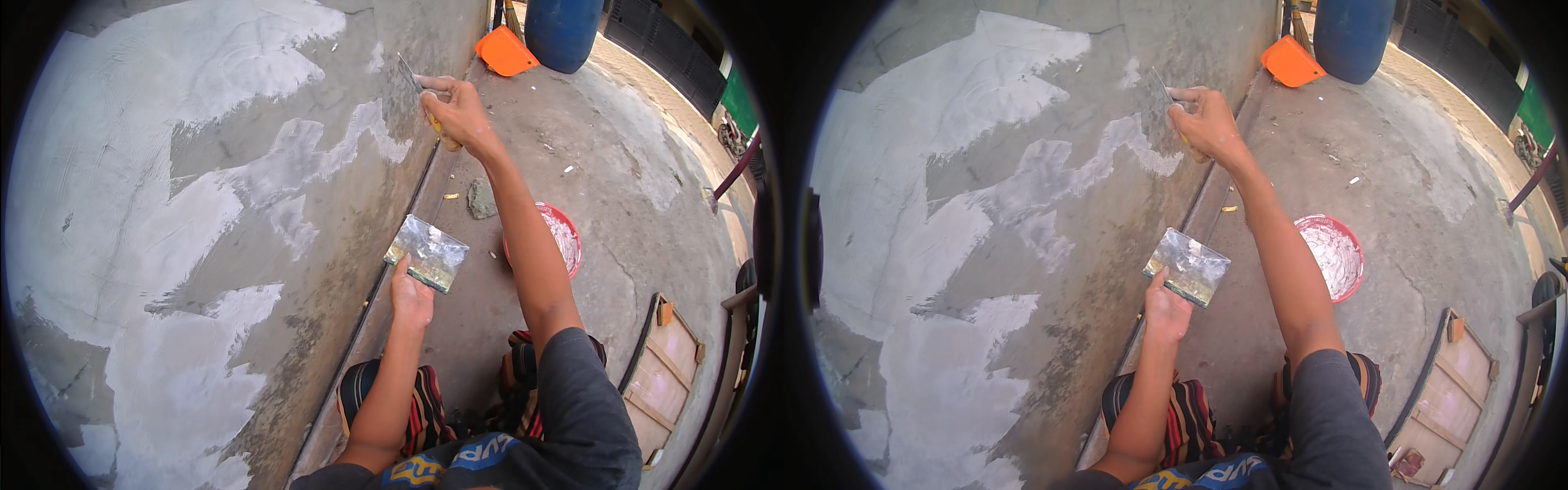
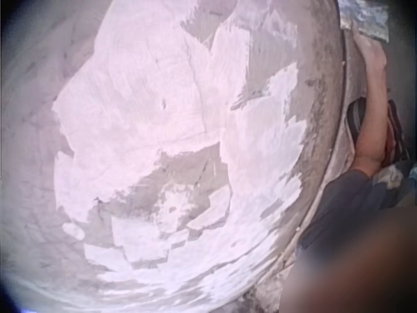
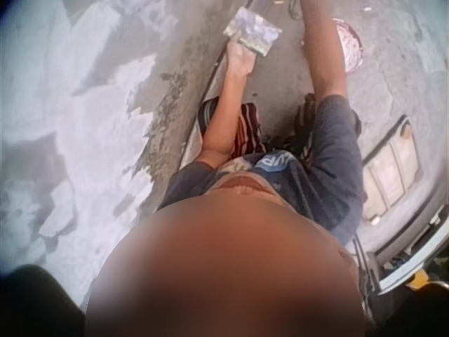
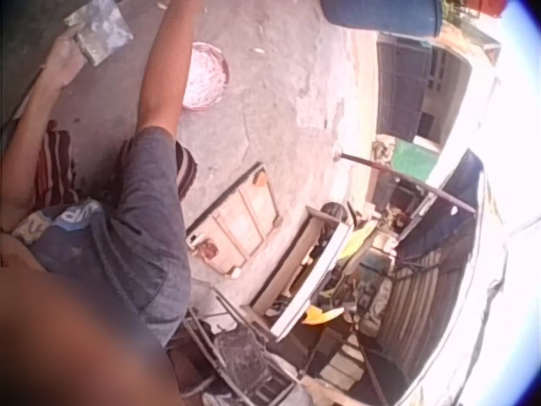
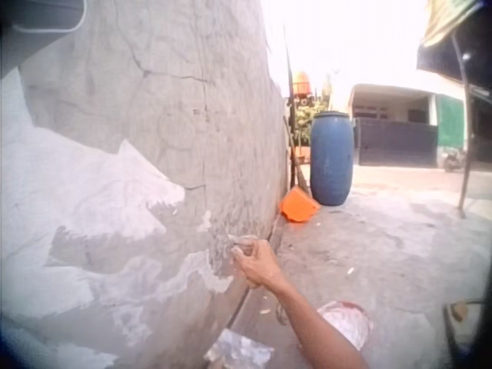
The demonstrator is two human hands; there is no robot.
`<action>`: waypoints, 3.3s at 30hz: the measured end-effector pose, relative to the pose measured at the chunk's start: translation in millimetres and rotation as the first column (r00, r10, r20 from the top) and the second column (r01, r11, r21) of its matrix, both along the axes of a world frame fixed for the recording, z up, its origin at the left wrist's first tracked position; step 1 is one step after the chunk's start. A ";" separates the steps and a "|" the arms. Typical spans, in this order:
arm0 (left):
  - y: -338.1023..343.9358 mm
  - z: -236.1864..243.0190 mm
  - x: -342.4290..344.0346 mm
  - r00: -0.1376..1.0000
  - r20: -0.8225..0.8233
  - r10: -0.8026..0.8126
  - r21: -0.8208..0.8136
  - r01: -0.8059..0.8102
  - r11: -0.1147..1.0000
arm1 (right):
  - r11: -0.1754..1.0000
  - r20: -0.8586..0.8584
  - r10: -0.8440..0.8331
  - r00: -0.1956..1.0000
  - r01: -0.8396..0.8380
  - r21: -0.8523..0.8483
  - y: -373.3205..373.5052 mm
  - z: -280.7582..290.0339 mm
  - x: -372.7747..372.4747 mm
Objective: The person applies white plaster to a concrete wall using a small trowel and a larger hawk. They repeatedly scoop plaster from a red bucket and spread it onto the wall surface in smooth strokes.
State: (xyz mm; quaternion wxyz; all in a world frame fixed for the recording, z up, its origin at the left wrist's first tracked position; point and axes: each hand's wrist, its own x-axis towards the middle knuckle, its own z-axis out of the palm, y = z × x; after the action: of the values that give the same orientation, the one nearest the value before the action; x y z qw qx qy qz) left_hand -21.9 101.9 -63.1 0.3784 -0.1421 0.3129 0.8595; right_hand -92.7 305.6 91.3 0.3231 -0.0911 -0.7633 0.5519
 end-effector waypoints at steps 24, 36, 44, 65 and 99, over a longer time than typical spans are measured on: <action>-4.2 25.2 1.9 0.920 -0.387 0.059 -0.256 -0.168 0.952 | 0.555 0.533 0.129 0.836 -0.506 0.660 -30.1 -35.3 185.6; -4.7 34.8 9.7 0.880 -0.476 0.009 -0.264 -0.152 0.952 | 0.561 0.599 0.059 0.798 -0.523 0.642 -48.9 -35.7 171.9; -5.8 22.7 7.3 0.880 -0.475 0.022 -0.224 -0.145 0.964 | 0.494 0.619 0.041 0.784 -0.554 0.670 -58.7 -45.4 166.0; 3.2 -11.6 -9.3 0.994 0.031 0.102 -0.069 -0.100 0.993 | 0.372 -0.159 0.561 0.812 -0.419 -0.828 -11.9 -13.1 102.1; -12.0 -52.3 -9.8 0.986 -0.146 0.076 0.277 -0.033 0.960 | 0.974 -0.303 0.171 0.937 -0.207 -0.092 -198.4 8.9 55.8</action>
State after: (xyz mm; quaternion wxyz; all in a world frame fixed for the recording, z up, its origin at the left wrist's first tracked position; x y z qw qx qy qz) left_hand -31.6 89.9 -115.4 0.3448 -0.0296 0.2156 0.9131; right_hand -36.9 107.3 100.3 0.3719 0.0460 -0.6768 0.6337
